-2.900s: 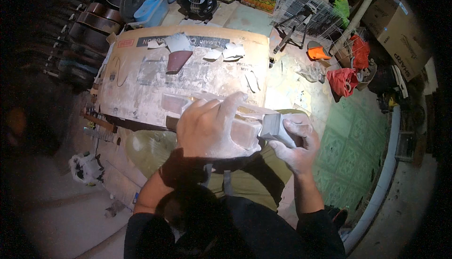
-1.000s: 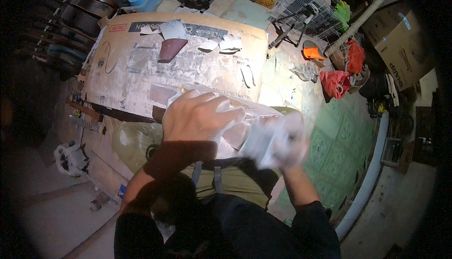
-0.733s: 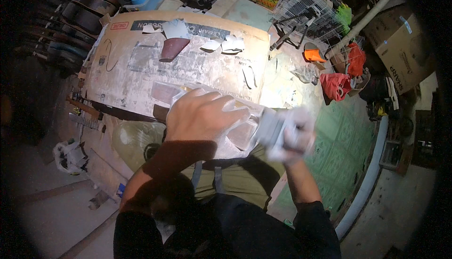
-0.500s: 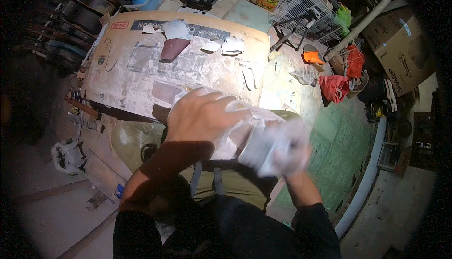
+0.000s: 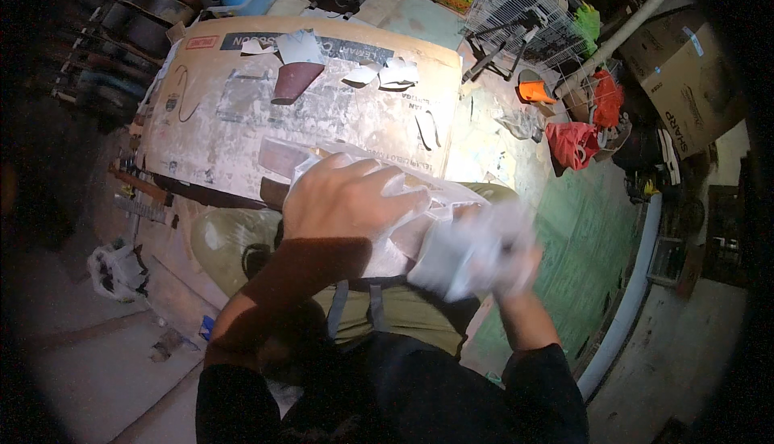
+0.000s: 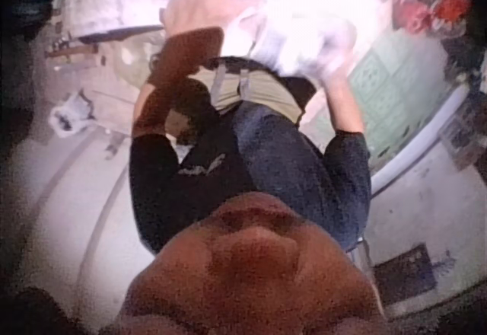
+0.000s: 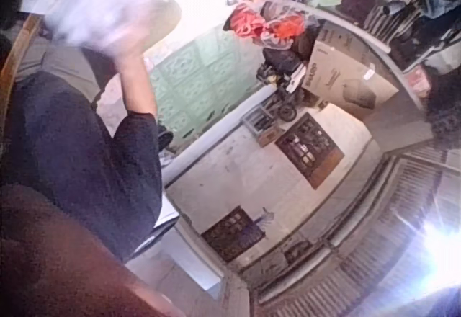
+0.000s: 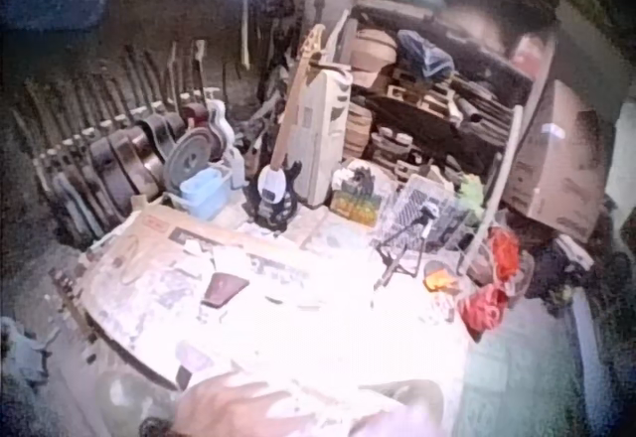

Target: The person is sanding the edges and surfaces of a wooden guitar body by hand with a sanding block, rotating the object to reach different parts.

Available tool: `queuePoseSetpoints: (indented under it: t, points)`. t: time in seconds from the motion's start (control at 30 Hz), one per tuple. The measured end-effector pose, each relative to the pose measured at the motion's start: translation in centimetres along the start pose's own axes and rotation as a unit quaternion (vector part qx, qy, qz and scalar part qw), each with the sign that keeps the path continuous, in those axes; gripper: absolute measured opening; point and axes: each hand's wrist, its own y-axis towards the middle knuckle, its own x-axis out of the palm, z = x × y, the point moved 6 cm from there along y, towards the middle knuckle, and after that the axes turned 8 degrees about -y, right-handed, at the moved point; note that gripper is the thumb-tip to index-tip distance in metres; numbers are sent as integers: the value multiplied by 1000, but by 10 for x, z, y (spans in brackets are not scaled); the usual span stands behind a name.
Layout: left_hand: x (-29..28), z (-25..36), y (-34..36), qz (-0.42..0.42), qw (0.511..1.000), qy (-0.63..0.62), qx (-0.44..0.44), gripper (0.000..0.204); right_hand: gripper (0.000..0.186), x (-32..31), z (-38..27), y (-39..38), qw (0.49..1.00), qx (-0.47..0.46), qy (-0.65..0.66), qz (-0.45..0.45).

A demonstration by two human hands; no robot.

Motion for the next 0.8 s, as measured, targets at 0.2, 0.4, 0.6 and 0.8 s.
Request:
queuePoseSetpoints:
  t: [0.2,0.4,0.6,0.8]
  points:
    - [-2,3,2,-9,1000,10,1,9,29,6,-19,12,990,-111,-63,-60]
    - [1,2,1,-25,1000,-9,6,21,25,3,-10,13,999,-42,-11,-15]
    - [0,-1,6,-19,1000,-6,9,14,25,1,-2,9,997,-57,-34,-48]
    - [-5,3,2,0,1000,-1,-13,7,25,9,-12,8,993,-59,-16,-97]
